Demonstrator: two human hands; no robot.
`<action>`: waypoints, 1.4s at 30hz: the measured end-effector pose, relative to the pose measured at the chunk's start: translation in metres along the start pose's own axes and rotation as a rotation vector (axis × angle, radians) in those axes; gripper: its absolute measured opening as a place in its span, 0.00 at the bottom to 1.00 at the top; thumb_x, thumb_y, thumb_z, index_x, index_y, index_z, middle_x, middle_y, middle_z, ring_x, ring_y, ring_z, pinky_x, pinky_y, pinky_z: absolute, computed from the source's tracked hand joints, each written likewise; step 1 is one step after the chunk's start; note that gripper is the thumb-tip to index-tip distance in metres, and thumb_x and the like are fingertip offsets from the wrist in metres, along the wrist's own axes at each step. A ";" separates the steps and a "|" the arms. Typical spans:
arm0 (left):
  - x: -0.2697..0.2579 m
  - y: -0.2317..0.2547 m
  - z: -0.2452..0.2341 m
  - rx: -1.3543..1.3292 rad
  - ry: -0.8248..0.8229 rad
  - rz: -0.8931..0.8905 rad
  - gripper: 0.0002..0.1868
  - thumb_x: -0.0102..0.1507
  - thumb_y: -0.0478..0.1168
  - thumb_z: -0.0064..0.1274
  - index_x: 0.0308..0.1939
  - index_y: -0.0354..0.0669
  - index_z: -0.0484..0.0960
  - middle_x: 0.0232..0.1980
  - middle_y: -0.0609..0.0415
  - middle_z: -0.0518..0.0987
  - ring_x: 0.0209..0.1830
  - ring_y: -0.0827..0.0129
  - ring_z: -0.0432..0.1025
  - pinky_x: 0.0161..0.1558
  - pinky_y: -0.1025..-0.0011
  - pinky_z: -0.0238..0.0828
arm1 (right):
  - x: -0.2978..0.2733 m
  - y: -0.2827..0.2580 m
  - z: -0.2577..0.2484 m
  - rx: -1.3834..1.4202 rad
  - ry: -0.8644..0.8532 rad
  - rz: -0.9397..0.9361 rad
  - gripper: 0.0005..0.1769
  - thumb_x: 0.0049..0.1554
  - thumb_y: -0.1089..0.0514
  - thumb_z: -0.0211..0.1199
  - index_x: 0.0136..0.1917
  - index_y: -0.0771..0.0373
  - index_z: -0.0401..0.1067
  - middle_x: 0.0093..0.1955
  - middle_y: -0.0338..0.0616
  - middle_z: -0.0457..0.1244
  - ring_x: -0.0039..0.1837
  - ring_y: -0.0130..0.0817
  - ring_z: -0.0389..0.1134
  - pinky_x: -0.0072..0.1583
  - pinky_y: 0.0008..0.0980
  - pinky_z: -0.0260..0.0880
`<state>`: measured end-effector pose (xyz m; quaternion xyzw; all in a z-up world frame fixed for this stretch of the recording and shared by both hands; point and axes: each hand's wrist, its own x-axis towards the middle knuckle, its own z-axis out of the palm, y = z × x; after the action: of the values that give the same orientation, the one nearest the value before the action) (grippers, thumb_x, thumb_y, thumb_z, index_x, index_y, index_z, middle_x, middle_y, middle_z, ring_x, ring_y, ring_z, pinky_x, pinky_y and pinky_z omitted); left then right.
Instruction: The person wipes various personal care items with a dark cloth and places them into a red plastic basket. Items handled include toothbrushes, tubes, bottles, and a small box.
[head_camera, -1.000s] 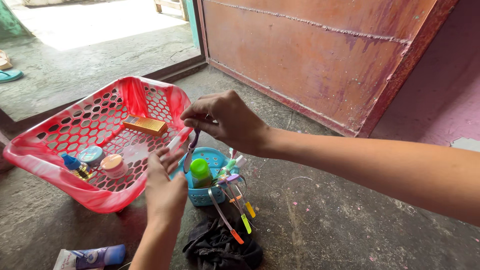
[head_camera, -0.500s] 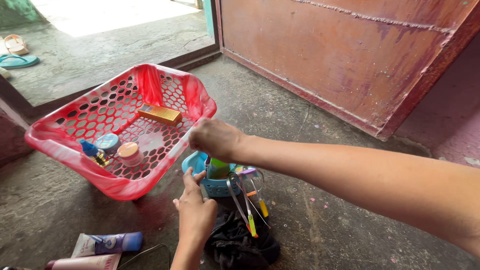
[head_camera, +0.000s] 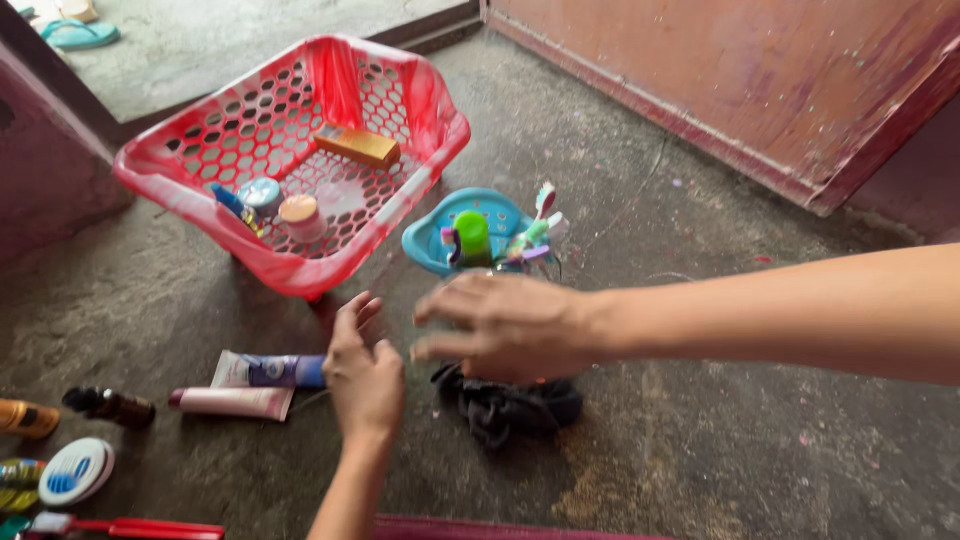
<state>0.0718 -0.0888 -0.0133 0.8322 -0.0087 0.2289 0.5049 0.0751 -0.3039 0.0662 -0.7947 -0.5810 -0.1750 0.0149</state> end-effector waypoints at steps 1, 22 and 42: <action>-0.006 -0.009 -0.008 0.047 0.010 -0.040 0.30 0.55 0.25 0.44 0.62 0.39 0.74 0.61 0.45 0.81 0.62 0.54 0.76 0.62 0.60 0.70 | -0.003 -0.013 0.007 -0.058 -0.037 -0.086 0.26 0.57 0.53 0.62 0.69 0.51 0.68 0.69 0.53 0.58 0.74 0.51 0.60 0.78 0.57 0.53; -0.110 -0.186 -0.174 0.793 0.177 -0.526 0.24 0.57 0.47 0.65 0.57 0.62 0.80 0.69 0.44 0.62 0.65 0.41 0.55 0.63 0.43 0.57 | 0.050 -0.031 0.033 0.164 -0.262 -0.036 0.24 0.45 0.50 0.68 0.53 0.57 0.67 0.49 0.49 0.62 0.57 0.49 0.65 0.63 0.52 0.59; -0.021 0.047 -0.073 -0.767 0.307 -0.025 0.09 0.76 0.45 0.43 0.47 0.44 0.70 0.40 0.60 0.73 0.39 0.81 0.68 0.42 0.78 0.70 | 0.098 -0.054 -0.013 0.667 0.422 0.208 0.39 0.47 0.57 0.66 0.71 0.64 0.60 0.64 0.58 0.63 0.69 0.52 0.66 0.70 0.45 0.65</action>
<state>0.0138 -0.0543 0.0459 0.5401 -0.0081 0.3243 0.7765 0.0476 -0.1988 0.0973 -0.7474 -0.5066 -0.1338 0.4084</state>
